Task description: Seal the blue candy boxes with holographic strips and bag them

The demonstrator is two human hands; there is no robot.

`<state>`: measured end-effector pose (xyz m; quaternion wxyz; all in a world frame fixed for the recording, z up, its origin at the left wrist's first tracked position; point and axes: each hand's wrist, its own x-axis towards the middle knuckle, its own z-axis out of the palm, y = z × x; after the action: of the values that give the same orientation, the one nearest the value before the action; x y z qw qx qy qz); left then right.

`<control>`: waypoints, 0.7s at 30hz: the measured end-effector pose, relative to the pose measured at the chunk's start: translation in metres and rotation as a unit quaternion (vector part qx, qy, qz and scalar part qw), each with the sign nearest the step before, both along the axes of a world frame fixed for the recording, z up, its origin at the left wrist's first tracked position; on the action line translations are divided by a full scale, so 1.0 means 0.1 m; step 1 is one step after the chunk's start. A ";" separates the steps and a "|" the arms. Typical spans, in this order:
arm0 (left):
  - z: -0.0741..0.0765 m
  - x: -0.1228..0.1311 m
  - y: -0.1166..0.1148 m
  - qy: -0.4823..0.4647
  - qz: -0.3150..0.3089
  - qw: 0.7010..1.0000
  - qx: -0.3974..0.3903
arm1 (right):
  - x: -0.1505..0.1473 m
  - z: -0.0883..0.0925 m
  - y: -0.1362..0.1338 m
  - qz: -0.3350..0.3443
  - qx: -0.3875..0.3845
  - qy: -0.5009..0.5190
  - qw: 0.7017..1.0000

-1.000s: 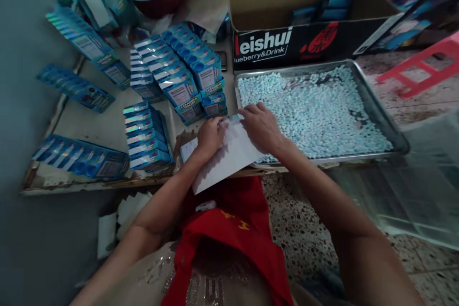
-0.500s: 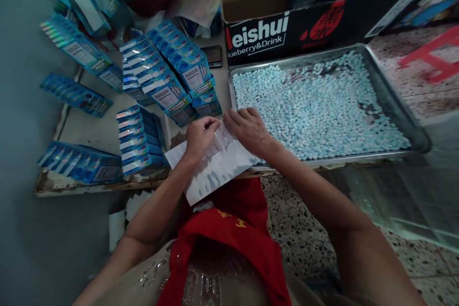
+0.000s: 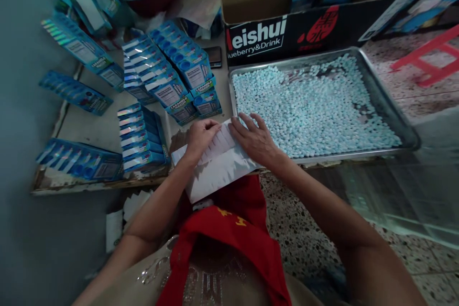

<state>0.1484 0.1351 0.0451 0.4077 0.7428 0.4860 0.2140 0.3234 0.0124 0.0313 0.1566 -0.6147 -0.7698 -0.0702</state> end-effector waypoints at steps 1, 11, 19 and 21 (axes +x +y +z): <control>0.02 -0.01 -0.02 0.007 0.001 1.000 0.015 | -0.01 0.01 0.00 0.007 0.001 0.018 1.000; 0.17 -0.01 -0.17 0.070 -0.007 0.992 0.107 | -0.21 0.26 0.23 -0.056 -0.006 -0.033 0.998; 0.05 -0.03 -0.07 0.079 -0.003 0.993 0.091 | -0.21 0.30 0.13 -0.032 -0.019 -0.051 0.998; 0.02 -0.02 -0.04 0.082 0.005 0.993 0.087 | -0.21 0.35 0.07 -0.036 -0.011 -0.028 0.999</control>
<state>0.1469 0.1310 0.0468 0.2991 0.7884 0.5006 0.1957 0.3025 0.0193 0.0667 0.1258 -0.6419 -0.7517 -0.0844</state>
